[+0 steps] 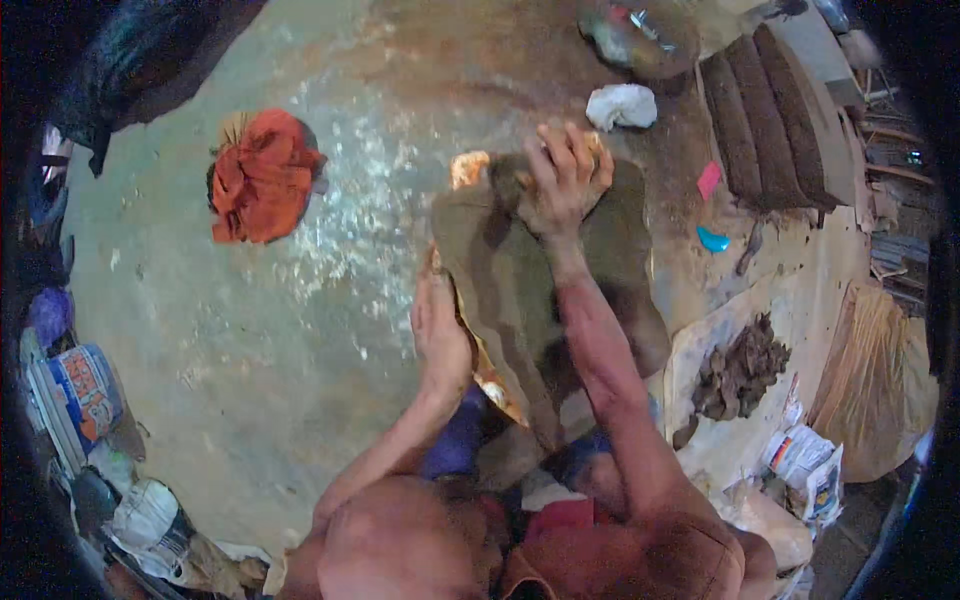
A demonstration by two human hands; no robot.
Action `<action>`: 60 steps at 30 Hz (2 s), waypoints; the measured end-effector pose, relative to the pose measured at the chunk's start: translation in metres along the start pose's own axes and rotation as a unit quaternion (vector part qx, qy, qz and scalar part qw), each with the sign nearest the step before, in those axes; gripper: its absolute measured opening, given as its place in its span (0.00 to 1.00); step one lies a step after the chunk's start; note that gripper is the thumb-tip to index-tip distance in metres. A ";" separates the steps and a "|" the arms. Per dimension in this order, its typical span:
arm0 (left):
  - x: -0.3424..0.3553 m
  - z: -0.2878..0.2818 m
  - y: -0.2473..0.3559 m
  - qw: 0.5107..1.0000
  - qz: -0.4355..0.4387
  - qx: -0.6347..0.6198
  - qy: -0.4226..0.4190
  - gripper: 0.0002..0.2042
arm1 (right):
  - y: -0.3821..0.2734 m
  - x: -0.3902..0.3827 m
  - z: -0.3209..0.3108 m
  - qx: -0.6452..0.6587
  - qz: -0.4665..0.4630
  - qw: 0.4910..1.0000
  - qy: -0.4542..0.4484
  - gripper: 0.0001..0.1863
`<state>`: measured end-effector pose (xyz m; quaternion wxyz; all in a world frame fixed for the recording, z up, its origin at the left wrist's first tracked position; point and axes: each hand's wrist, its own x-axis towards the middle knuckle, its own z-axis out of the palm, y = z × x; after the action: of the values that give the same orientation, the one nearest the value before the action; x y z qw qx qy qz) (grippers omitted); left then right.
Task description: The person shapes a clay pot by hand and using tools while sitting on the floor. They use a cloth to moisten the clay, a scraper to smooth the surface, and a curved tool to refine the shape of the pot.
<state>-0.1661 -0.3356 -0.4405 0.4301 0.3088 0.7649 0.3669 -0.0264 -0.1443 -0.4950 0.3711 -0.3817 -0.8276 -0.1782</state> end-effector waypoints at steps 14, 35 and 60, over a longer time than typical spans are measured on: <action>0.017 0.015 -0.050 0.985 0.024 -0.163 0.050 0.23 | -0.062 -0.028 0.016 0.237 0.157 0.959 0.002 0.35; 0.038 0.005 -0.040 0.915 -0.042 -0.399 -0.054 0.28 | -0.023 0.086 0.020 0.312 0.151 0.936 0.063 0.25; 0.151 0.022 0.121 0.869 0.247 0.424 -0.065 0.19 | 0.062 0.103 -0.079 -0.132 0.195 0.815 -0.529 0.34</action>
<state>-0.1937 -0.1451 -0.4134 0.2016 0.6636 0.7159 0.0802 0.0137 -0.0983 -0.3650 -0.1509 -0.6156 -0.7732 0.0193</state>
